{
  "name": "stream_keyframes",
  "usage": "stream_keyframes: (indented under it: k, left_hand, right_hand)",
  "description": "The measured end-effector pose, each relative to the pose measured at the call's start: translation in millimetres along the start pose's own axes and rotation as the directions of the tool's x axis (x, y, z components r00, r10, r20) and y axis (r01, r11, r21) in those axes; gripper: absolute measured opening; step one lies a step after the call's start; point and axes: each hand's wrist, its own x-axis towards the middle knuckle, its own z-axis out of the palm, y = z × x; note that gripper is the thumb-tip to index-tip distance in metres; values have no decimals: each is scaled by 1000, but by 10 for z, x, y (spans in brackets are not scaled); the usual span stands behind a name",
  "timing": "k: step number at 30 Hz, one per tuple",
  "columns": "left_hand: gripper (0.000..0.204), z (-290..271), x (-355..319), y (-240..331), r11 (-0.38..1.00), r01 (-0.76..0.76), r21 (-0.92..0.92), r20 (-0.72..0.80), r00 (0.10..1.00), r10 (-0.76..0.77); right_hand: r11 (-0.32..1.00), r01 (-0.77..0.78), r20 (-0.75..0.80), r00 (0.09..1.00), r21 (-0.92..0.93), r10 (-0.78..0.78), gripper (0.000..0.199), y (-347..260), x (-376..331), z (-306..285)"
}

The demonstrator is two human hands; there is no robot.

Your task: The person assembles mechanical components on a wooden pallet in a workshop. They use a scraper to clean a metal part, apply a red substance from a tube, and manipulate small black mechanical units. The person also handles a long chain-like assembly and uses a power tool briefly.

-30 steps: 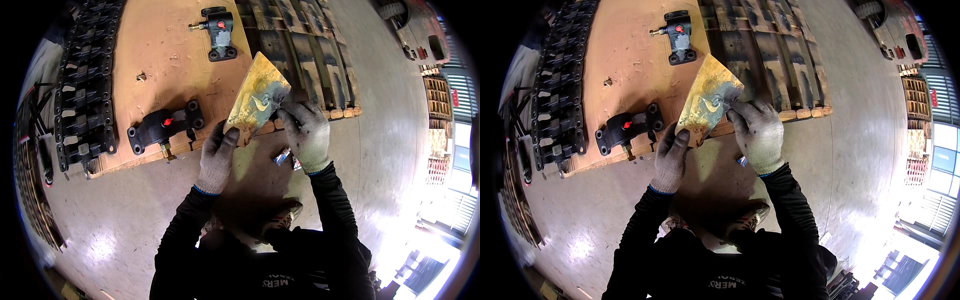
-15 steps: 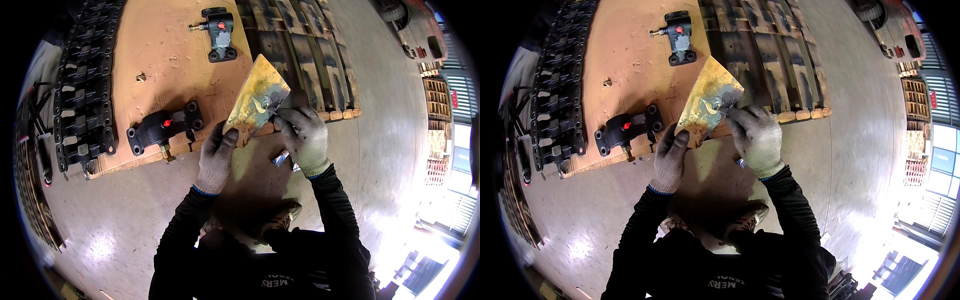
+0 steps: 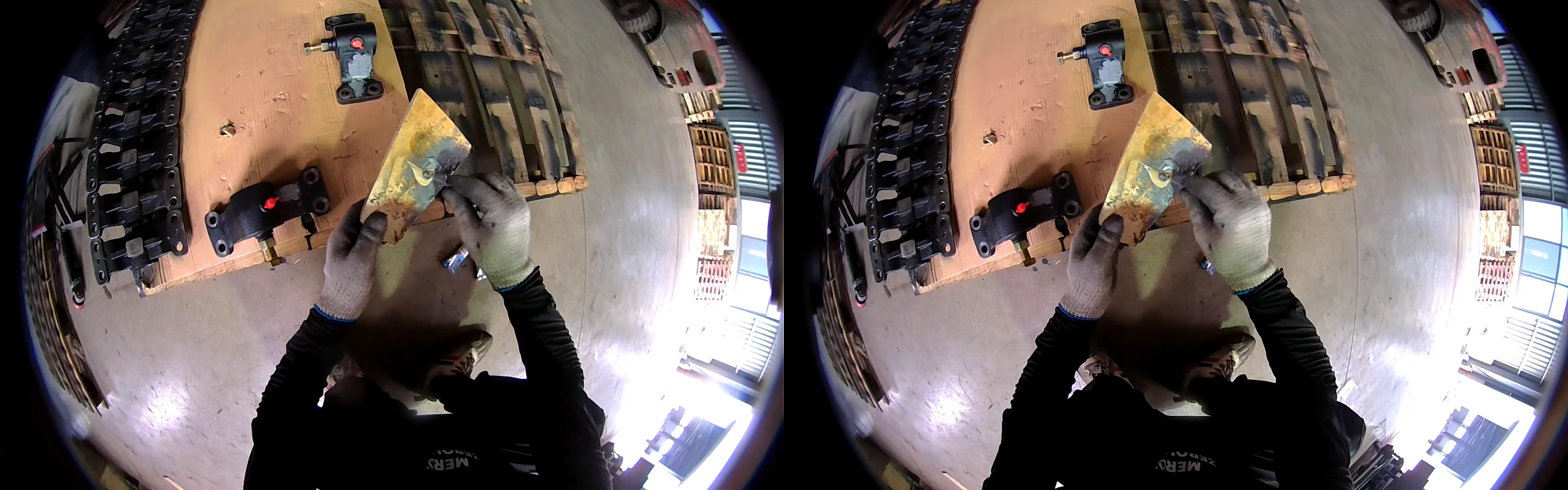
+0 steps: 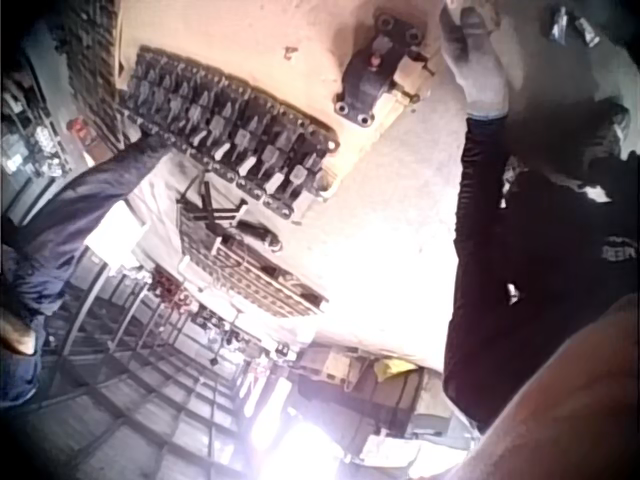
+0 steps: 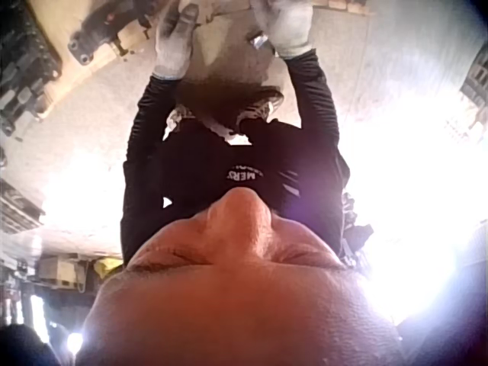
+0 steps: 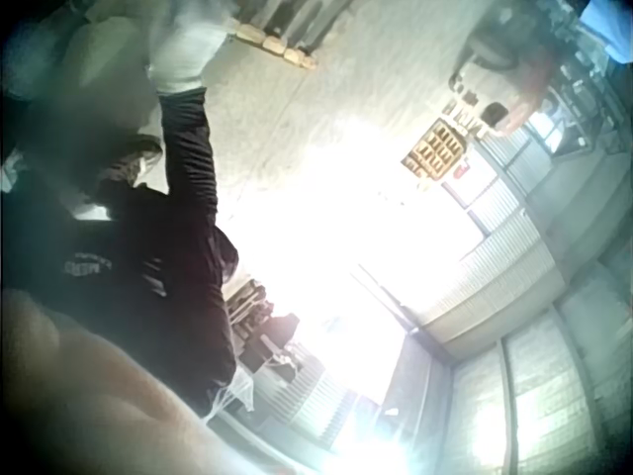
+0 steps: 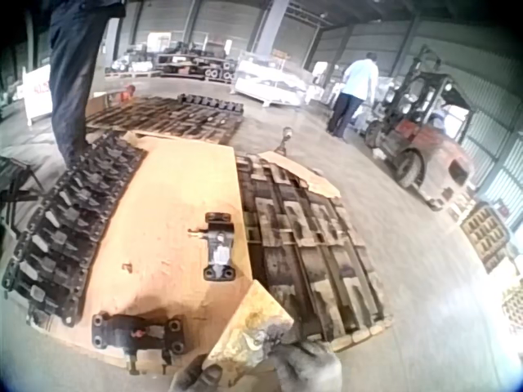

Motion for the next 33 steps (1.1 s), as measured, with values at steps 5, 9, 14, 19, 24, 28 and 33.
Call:
stream_keyframes:
  k: [5,9,14,19,24,28,33]
  left_hand:
    - [42,-7,4,-9,1000,13,-9,-40,999,-13]
    - [43,-6,-10,9,1000,-1,12,-30,1000,2]
    - [44,9,-12,37,1000,-14,18,-17,1000,15]
    - [39,30,-35,60,1000,-19,-12,-23,1000,18]
    - [36,35,-26,39,999,-29,-16,-18,999,29]
    - [43,-10,-32,31,1000,-14,5,0,1000,14]
    - [46,-27,-42,-11,1000,7,-21,5,1000,-7]
  right_hand:
    - [1000,-17,9,1000,14,17,17,59,-56,-25]
    - [1000,6,-4,1000,19,-6,19,-21,-35,-22]
    - [1000,-7,11,1000,-22,7,19,44,-80,-13]
    - [1000,2,33,999,-16,-1,19,-101,-47,-49]
    - [1000,-12,-17,1000,-28,11,18,42,-32,-9]
    - [999,16,1,1000,-46,-16,20,-66,-48,-20]
    - [998,-29,-13,1000,-49,28,20,33,-77,-18]
